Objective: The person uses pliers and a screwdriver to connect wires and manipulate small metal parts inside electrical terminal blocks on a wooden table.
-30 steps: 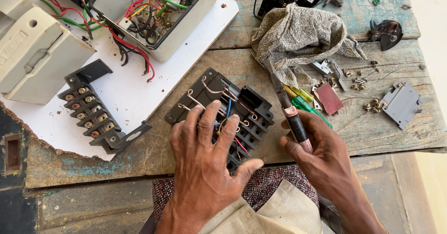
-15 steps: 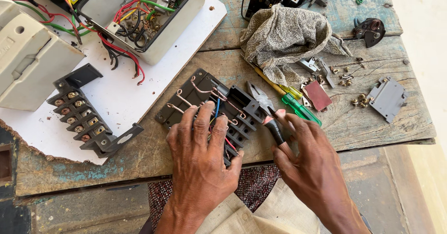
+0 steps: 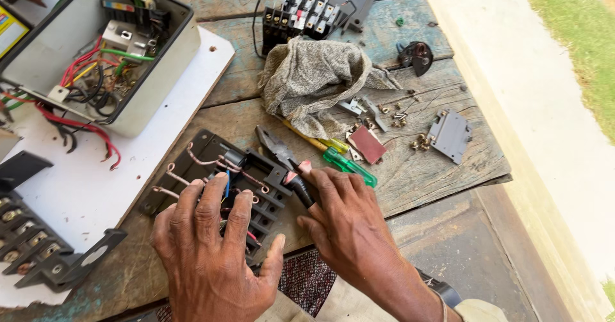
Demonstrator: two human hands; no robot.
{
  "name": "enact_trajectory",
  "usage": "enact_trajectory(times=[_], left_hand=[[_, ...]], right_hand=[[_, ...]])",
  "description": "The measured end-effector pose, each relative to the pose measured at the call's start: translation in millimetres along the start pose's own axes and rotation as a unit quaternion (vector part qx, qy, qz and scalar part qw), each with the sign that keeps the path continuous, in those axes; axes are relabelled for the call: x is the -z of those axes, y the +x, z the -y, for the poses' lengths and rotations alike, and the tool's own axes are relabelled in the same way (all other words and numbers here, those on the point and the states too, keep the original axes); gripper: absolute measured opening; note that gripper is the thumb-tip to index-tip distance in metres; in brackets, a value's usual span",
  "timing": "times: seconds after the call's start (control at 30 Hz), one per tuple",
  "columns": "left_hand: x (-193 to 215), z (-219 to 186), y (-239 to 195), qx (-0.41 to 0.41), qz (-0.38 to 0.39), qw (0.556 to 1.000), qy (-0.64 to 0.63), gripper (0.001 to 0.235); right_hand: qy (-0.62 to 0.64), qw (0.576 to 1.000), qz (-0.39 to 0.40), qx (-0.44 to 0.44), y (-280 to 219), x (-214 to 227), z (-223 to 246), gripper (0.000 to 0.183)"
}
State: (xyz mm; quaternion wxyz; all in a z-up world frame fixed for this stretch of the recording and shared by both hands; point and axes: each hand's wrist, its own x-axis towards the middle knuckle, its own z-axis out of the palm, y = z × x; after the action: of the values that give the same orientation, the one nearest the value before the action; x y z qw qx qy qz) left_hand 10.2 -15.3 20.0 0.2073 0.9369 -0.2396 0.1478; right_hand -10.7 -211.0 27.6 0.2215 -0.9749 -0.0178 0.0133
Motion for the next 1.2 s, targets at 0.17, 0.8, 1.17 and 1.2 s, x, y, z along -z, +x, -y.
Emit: enact_trajectory(times=[0.17, 0.8, 1.17, 1.2], left_hand=[[-11.6, -7.7, 14.4, -0.02, 0.041, 0.999, 0.004, 0.063], [-56.3, -70.6, 29.2, -0.175, 0.065, 0.976, -0.112, 0.05], [-61.6, -75.1, 29.9, -0.194, 0.16, 0.955, -0.159, 0.046], [-59.9, -76.5, 32.9, -0.189, 0.168, 0.953, -0.165, 0.044]], right_hand=[[0.037, 0.999, -0.019, 0.003, 0.3, 0.8, -2.0, 0.062], [-0.017, 0.98, -0.175, -0.09, 15.2, 23.0, -100.0, 0.037], [0.241, 0.921, -0.218, -0.216, 6.9, 37.6, -146.8, 0.03], [0.231, 0.925, -0.206, -0.219, 5.6, 39.5, -144.9, 0.033]])
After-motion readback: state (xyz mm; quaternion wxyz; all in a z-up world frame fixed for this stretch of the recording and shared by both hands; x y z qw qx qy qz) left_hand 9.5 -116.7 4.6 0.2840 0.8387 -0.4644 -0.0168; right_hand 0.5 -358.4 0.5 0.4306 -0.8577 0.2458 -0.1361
